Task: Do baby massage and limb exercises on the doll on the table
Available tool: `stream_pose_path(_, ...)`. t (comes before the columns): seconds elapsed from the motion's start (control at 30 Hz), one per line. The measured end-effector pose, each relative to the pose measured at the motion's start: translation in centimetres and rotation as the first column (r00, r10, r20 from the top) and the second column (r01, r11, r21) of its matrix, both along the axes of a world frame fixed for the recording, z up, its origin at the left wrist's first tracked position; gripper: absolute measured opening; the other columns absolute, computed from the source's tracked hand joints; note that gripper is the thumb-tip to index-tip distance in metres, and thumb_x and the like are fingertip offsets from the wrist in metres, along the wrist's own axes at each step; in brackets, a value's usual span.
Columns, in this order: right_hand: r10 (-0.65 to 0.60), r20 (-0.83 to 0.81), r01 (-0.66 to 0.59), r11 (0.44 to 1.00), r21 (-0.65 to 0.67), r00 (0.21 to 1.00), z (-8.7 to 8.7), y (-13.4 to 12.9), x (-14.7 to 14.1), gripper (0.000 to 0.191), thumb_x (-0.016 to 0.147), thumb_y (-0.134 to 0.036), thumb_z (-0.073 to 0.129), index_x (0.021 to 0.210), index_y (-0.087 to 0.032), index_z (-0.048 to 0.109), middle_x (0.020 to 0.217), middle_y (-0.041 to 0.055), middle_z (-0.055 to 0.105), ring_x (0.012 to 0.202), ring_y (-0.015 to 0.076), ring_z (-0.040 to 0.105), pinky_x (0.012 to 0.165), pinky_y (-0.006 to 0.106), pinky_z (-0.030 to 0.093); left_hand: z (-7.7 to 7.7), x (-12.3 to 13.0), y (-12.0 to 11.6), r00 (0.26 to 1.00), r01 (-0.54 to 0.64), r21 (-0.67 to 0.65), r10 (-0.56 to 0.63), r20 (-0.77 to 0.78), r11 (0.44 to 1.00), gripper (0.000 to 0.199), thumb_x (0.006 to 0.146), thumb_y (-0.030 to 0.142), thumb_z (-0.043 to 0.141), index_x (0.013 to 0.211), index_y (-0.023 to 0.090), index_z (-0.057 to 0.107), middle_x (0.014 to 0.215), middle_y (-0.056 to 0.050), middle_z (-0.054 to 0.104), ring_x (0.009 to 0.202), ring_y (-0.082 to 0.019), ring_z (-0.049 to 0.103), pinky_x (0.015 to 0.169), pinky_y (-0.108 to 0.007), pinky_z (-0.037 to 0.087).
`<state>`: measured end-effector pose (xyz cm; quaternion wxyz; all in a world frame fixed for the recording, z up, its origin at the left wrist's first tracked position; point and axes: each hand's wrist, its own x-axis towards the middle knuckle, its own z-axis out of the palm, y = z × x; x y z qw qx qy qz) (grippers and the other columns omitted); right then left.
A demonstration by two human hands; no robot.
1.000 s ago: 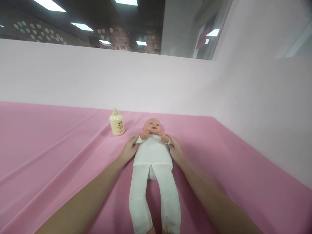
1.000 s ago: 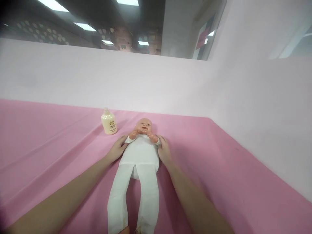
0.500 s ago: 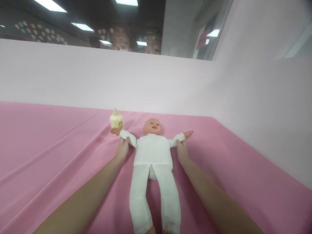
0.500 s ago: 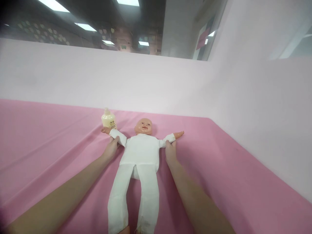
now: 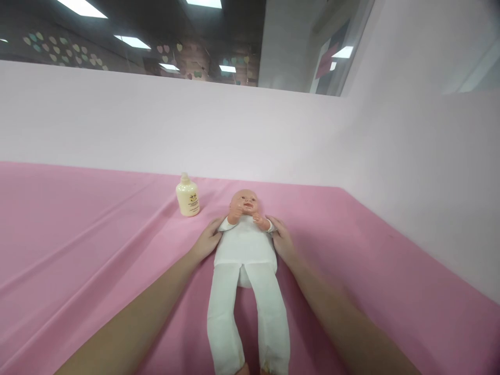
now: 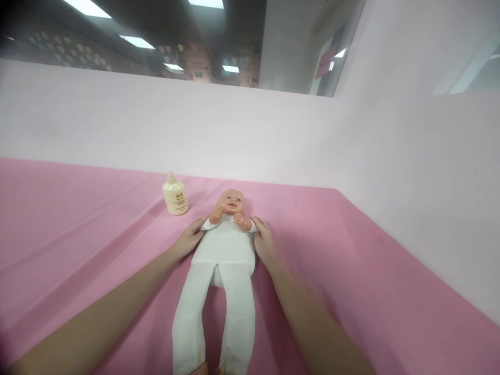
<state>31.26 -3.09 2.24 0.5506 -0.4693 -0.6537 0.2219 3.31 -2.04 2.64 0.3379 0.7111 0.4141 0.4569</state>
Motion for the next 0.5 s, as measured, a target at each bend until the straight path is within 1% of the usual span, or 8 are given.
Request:
stream_pose_path(0.1,-0.018,0.008,0.018,1.0,-0.023,1.0,-0.03,-0.01,0.0,0.054,0.078,-0.014,0.041,0.126,-0.026,0.063,0.133,0.0037,0.059,0.127,0.0199,0.051,0.115,0.043,0.033,0.15,-0.03,-0.1,1.0,-0.012,-0.015,0.012,-0.011,1.0,0.057,0.085,0.018,0.046,0.142,0.025,0.049,0.144,-0.005,0.051,0.136,-0.023,0.043,0.118,-0.044,0.028)
stream_pose_path(0.17,-0.045,-0.014,0.044,0.997,-0.062,0.999,-0.12,0.0,0.03,0.055,0.081,-0.017,0.043,0.133,-0.026,0.057,0.139,0.0042,0.055,0.131,0.0208,0.047,0.116,0.045,0.032,0.12,-0.03,-0.1,1.0,-0.023,-0.019,0.023,-0.007,1.0,0.058,0.087,0.02,0.046,0.145,0.025,0.045,0.148,-0.005,0.047,0.139,-0.024,0.041,0.119,-0.045,0.027)
stream_pose_path(0.27,-0.093,-0.096,0.079,0.988,-0.134,0.991,-0.33,0.08,0.14,0.063,0.084,-0.023,0.049,0.146,-0.027,0.039,0.147,0.0058,0.047,0.135,0.0223,0.044,0.116,0.047,0.033,-0.18,-0.07,0.03,0.996,-0.072,-0.039,0.074,0.039,0.997,0.067,0.09,0.028,0.049,0.154,0.026,0.027,0.156,-0.005,0.036,0.143,-0.024,0.035,0.119,-0.044,0.027)
stream_pose_path(0.33,-0.115,-0.162,0.091,0.985,-0.145,0.98,-0.46,0.17,0.23,0.069,0.085,-0.028,0.051,0.15,-0.027,0.029,0.148,0.0076,0.046,0.134,0.0227,0.046,0.114,0.048,0.035,-0.44,-0.16,0.18,0.989,-0.125,-0.068,0.129,0.069,0.99,0.077,0.091,0.035,0.052,0.157,0.027,0.012,0.158,-0.006,0.033,0.141,-0.025,0.039,0.117,-0.044,0.03)
stream_pose_path(0.37,-0.123,-0.187,0.098,0.986,-0.135,0.975,-0.51,0.22,0.27,0.07,0.086,-0.031,0.052,0.151,-0.026,0.026,0.147,0.0087,0.046,0.133,0.0228,0.048,0.113,0.048,0.037,-0.54,-0.21,0.25,0.985,-0.148,-0.083,0.155,0.079,0.985,0.081,0.091,0.038,0.053,0.157,0.027,0.007,0.156,-0.008,0.036,0.138,-0.025,0.043,0.116,-0.045,0.032)
stream_pose_path(0.43,-0.135,-0.198,0.115,0.987,-0.112,0.971,-0.6,0.29,0.33,0.069,0.088,-0.034,0.05,0.15,-0.024,0.023,0.147,0.0107,0.046,0.131,0.0231,0.049,0.112,0.047,0.038,-0.63,-0.32,0.35,0.977,-0.18,-0.117,0.191,0.096,0.977,0.085,0.092,0.042,0.053,0.157,0.025,0.0,0.149,-0.011,0.047,0.13,-0.026,0.052,0.113,-0.046,0.035)
stream_pose_path(0.5,-0.155,-0.154,0.139,0.984,-0.111,0.976,-0.7,0.33,0.38,0.069,0.089,-0.036,0.047,0.151,-0.023,0.02,0.149,0.0123,0.042,0.134,0.0246,0.047,0.113,0.047,0.037,-0.62,-0.41,0.4,0.971,-0.194,-0.142,0.211,0.11,0.971,0.086,0.093,0.044,0.051,0.157,0.023,-0.002,0.142,-0.012,0.054,0.125,-0.025,0.056,0.111,-0.046,0.037)
